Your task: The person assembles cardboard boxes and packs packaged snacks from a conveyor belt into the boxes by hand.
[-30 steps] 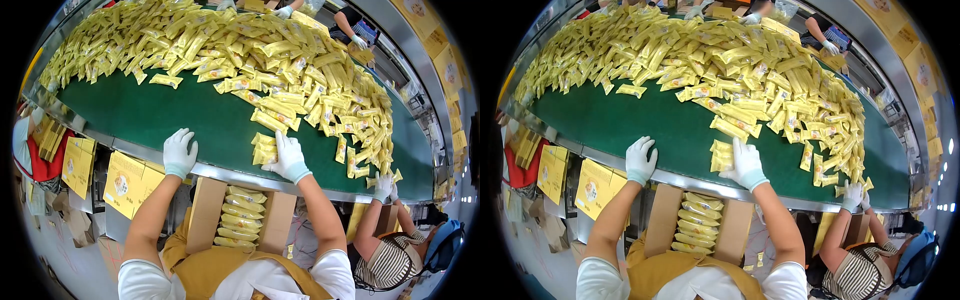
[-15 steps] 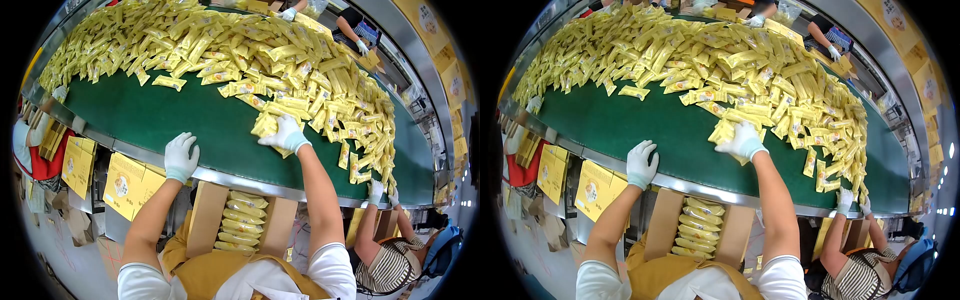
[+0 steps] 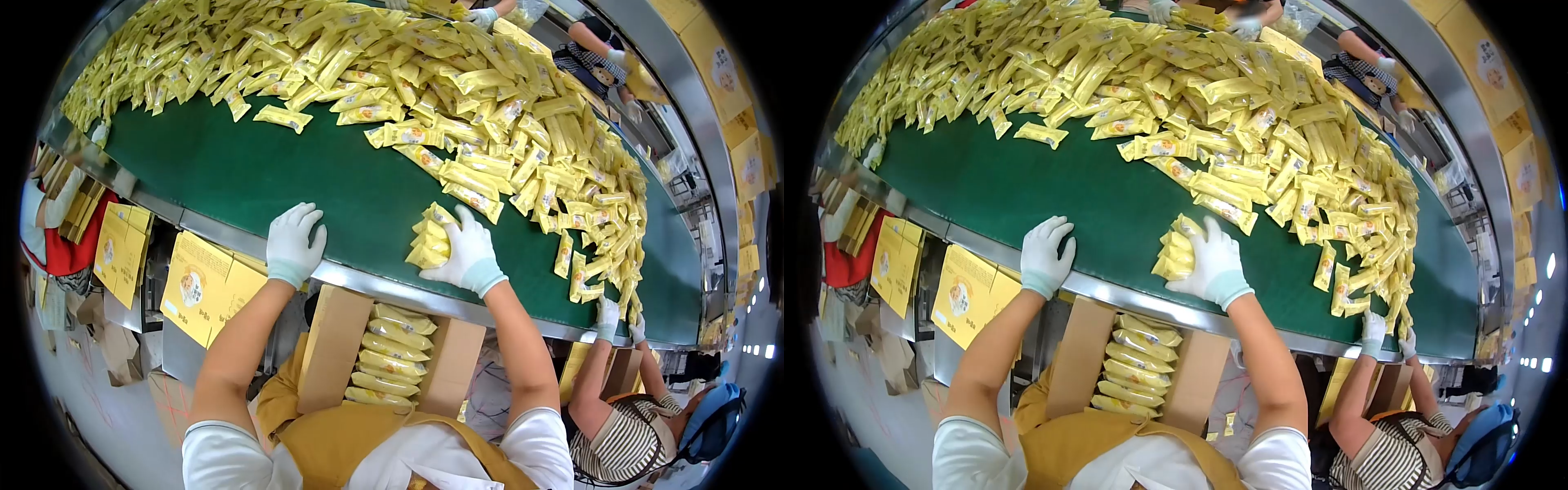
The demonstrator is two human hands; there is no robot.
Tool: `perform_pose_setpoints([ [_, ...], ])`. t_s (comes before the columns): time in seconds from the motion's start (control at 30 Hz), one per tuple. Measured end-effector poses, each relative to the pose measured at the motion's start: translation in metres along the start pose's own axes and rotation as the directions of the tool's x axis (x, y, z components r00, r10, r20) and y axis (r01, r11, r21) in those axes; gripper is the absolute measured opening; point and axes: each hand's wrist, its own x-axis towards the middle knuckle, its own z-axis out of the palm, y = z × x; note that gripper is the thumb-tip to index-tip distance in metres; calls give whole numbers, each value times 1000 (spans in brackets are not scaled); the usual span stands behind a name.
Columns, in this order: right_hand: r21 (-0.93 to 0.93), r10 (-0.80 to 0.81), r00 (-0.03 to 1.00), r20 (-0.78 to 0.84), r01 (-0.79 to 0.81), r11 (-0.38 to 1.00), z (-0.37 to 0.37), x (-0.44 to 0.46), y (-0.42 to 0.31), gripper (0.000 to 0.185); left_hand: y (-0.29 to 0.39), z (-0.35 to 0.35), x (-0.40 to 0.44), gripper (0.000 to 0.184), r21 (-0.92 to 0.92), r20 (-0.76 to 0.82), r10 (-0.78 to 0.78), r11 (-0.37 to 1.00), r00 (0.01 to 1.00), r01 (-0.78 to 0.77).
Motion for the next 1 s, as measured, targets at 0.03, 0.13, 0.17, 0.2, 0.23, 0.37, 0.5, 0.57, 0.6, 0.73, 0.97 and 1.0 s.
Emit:
perform_pose_setpoints([
  [0.03, -67, -20, 1000, 15, 21, 998, 3, -1, -3, 101, -1, 0, 0, 26, -2, 2, -1, 1000, 1000, 1],
  [0.13, -32, 16, 1000, 8, -16, 999, -4, -5, -5, 100, 0, -3, 1, 26, -4, 7, 1, 1000, 1000, -1],
  [0.17, -49, 27, 998, -54, -29, 998, -10, -8, -6, 97, 0, -3, 1, 26, -4, 8, 1, 1000, 1000, -1],
  [0.2, -106, 10, 987, -159, -27, 994, -13, -11, -5, 96, -1, -3, 2, 26, -3, 8, -2, 1000, 1000, 2],
  [0.23, -98, 42, 989, -140, -56, 994, -11, -12, -2, 97, -2, -3, 2, 26, -4, 11, -7, 1000, 1000, 7],
  [0.37, -26, 68, 995, -77, -70, 997, 17, -14, 11, 98, -5, -2, 2, 25, -8, 26, -18, 1000, 1000, 19],
  [0.5, 389, 169, 986, 10, -160, 907, 8, -16, 17, 90, -6, -4, 1, 25, 0, 21, -30, 1000, 999, 30],
  [0.57, 864, 262, 962, 74, -193, 464, -2, -27, 24, 75, -7, -3, 0, 24, -5, 9, -23, 1000, 1000, 23],
  [0.6, 973, 289, 950, 118, -169, 156, -9, -35, 29, 67, -8, -3, 1, 24, -11, 2, -18, 1000, 1000, 18],
  [0.73, 721, 181, 977, 109, 48, -691, -60, -80, -2, 76, -10, -2, 2, 21, -19, -16, 11, 1000, 1000, -11],
  [0.97, 629, 235, 961, 146, 93, -772, -88, -128, -37, 87, -14, -4, -1, 21, -13, -36, 52, 999, 998, -53],
  [1.0, 725, 280, 948, 148, 89, -682, -91, -138, -47, 84, -13, -3, 0, 21, -23, -46, 69, 997, 997, -70],
])
